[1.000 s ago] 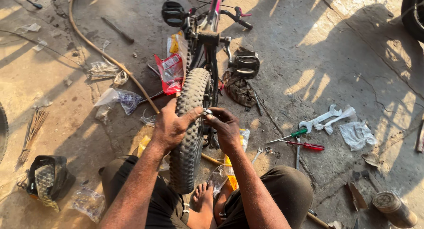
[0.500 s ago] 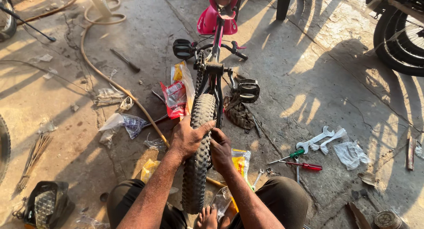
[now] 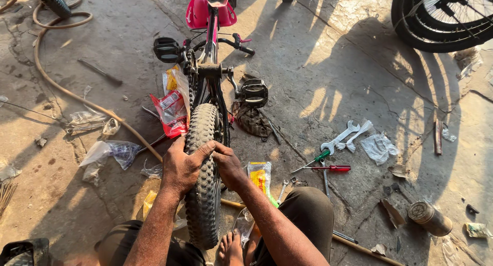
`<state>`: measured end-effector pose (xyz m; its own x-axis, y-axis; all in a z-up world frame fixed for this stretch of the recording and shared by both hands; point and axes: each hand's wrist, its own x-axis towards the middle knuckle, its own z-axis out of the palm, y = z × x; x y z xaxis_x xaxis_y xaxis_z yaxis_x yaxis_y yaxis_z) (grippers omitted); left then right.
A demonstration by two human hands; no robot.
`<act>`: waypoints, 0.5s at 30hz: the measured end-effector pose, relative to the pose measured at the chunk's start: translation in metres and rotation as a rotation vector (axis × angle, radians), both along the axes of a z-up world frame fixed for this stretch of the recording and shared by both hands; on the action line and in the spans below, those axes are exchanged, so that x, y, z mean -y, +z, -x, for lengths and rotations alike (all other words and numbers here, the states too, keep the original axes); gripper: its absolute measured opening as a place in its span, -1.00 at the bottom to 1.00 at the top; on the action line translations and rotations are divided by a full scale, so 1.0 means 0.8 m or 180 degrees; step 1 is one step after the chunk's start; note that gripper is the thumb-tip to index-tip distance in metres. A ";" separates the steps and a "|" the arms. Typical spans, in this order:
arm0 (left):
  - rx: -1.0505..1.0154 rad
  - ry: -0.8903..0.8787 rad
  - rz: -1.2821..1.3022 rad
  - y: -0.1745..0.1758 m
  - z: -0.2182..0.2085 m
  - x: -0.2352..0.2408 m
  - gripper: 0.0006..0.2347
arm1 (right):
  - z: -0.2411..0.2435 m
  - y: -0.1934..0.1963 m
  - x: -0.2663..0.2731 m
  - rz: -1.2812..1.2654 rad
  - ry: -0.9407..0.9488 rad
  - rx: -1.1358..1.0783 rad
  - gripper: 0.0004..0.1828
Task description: The person sits on the ground and works on the rear wheel of a bicycle, repeatedly spinning the tire and adjusting the hub area with both hands. The person continues to rotate the wheel and make small adjustments to the axle or brake components.
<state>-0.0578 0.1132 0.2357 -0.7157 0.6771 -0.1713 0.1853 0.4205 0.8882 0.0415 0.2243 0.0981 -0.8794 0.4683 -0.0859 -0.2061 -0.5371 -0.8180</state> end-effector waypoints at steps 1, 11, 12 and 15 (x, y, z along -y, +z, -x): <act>-0.0140 0.0005 0.0043 0.007 -0.003 0.000 -0.52 | 0.001 0.001 -0.003 -0.0930 -0.0019 0.0130 -0.70; 0.0436 0.0057 0.0121 0.013 -0.017 0.020 -0.47 | -0.010 -0.003 -0.015 0.0082 0.0534 -0.0015 -0.73; 0.0427 0.0072 0.0110 0.012 -0.016 0.021 -0.46 | -0.012 0.002 -0.016 -0.0018 0.0552 0.0208 -0.64; 0.0456 0.0040 0.0048 0.010 -0.017 0.023 -0.45 | -0.021 0.014 -0.023 -0.0035 0.0861 0.0058 -0.60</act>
